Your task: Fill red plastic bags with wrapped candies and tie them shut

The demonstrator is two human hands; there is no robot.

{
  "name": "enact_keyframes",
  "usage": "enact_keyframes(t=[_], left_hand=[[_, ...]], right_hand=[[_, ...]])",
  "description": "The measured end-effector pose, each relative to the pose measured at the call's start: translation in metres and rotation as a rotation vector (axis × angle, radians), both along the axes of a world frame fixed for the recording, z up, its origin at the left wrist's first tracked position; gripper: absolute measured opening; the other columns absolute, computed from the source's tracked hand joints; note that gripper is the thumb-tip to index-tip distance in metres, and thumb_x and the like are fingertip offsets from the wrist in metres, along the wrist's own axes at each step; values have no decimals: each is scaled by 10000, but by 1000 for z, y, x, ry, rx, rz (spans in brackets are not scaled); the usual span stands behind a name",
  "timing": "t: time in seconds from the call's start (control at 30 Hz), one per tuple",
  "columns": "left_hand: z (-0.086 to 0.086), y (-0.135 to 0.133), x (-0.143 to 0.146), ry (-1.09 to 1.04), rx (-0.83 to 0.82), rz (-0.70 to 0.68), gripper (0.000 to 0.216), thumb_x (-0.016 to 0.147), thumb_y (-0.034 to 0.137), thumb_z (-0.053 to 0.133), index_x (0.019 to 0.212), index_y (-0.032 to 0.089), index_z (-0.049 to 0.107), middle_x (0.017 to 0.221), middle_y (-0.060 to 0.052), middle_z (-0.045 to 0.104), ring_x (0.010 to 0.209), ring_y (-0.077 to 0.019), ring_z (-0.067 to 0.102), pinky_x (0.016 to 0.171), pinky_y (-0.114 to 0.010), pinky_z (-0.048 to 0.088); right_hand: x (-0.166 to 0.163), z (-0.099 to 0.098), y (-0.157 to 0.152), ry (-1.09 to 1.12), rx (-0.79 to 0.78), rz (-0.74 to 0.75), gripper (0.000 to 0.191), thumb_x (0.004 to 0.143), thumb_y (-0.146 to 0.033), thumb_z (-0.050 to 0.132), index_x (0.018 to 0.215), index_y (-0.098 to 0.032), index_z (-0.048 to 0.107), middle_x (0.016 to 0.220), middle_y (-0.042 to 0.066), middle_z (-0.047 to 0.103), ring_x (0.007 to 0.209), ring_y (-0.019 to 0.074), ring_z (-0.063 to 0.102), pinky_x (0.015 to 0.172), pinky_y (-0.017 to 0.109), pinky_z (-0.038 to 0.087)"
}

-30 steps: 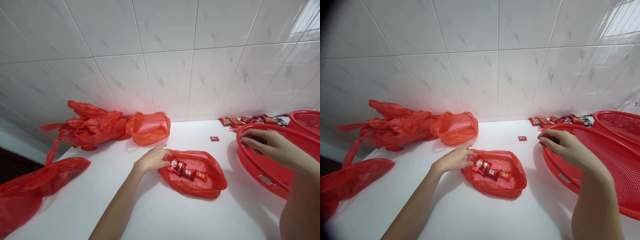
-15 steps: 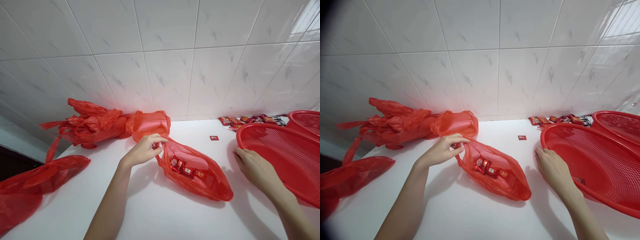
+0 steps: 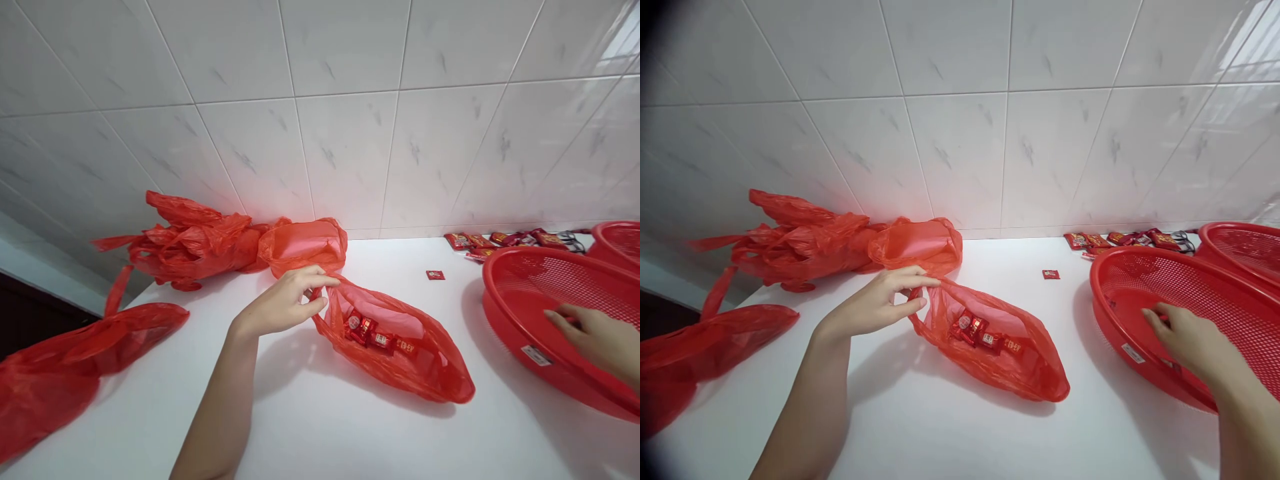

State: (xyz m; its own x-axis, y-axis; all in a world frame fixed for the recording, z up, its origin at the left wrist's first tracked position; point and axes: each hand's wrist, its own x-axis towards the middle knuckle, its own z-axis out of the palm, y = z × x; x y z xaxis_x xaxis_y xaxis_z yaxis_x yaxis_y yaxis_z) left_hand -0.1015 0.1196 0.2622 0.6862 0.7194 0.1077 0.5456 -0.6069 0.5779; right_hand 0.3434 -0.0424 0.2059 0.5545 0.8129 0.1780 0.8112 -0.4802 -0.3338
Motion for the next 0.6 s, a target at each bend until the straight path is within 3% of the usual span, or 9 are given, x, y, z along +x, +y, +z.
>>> enact_keyframes(t=[0.1, 0.2, 0.3, 0.37, 0.4, 0.43, 0.5, 0.57, 0.6], left_hand=[[1, -3, 0, 15, -3, -6, 359, 900, 310, 521, 1201, 275, 712, 954, -25, 646, 814, -153, 613, 703, -269, 518], [1, -2, 1, 10, -6, 1, 370, 897, 304, 518, 1214, 271, 707, 967, -28, 647, 824, -156, 614, 725, -278, 525], [-1, 0, 3, -17, 0, 12, 397, 894, 294, 507, 1244, 267, 692, 995, -32, 650, 837, -160, 613, 777, -299, 536], [-1, 0, 3, -34, 3, 27, 408, 893, 292, 505, 1260, 272, 682, 1016, -31, 650, 849, -161, 615, 780, -302, 540], [-1, 1, 3, -43, 2, 39, 411, 891, 292, 509, 1264, 273, 680, 1022, -29, 648, 852, -161, 617, 773, -300, 541], [-1, 1, 3, -53, 1, 55, 413, 888, 293, 515, 1267, 273, 677, 1024, -29, 643, 855, -160, 619, 764, -298, 543], [-1, 1, 1, -78, 6, 97, 421, 880, 299, 534, 1277, 271, 672, 1015, -29, 630, 849, -158, 622, 745, -294, 550], [-1, 3, -2, -108, 33, 146, 439, 862, 305, 561, 1287, 268, 668, 986, -27, 617, 809, -149, 615, 715, -290, 553], [-1, 4, -3, -130, 48, 173, 449, 852, 304, 572, 1289, 266, 669, 973, -26, 613, 781, -143, 608, 693, -286, 552]], right_hand=[[6, -5, 1, 124, -63, 14, 384, 854, -614, 500, 642, -311, 604, 674, 129, 718, 618, 409, 690, 567, 537, 500], [-25, 1, 2, 103, 24, 88, 477, 874, -698, 472, 964, -292, 706, 1004, 152, 773, 936, 479, 708, 744, 587, 550], [-80, 4, 4, 116, 155, 392, 663, 875, -626, 564, 1462, -333, 466, 1419, 120, 611, 1214, 420, 623, 865, 488, 577], [-114, -3, 10, 105, 13, 636, 846, 839, -532, 661, 1575, -382, 273, 1598, 116, 405, 1177, 390, 651, 815, 436, 587], [-127, -7, 14, 75, -106, 680, 864, 828, -463, 683, 1580, -402, 262, 1620, 132, 359, 1065, 370, 704, 743, 413, 588], [-135, -11, 20, 38, -206, 705, 849, 832, -364, 662, 1584, -390, 268, 1595, 161, 394, 935, 342, 737, 678, 392, 571], [-139, -13, 34, -5, -293, 670, 824, 821, -173, 555, 1589, -318, 296, 1350, 180, 638, 760, 277, 732, 581, 321, 511], [-128, -5, 48, 29, -259, 571, 858, 760, -98, 510, 1583, -252, 322, 1016, 136, 745, 675, 245, 700, 531, 278, 463], [-120, 3, 54, 102, -202, 538, 858, 750, -106, 513, 1576, -254, 334, 983, 121, 742, 669, 231, 693, 527, 273, 468]])
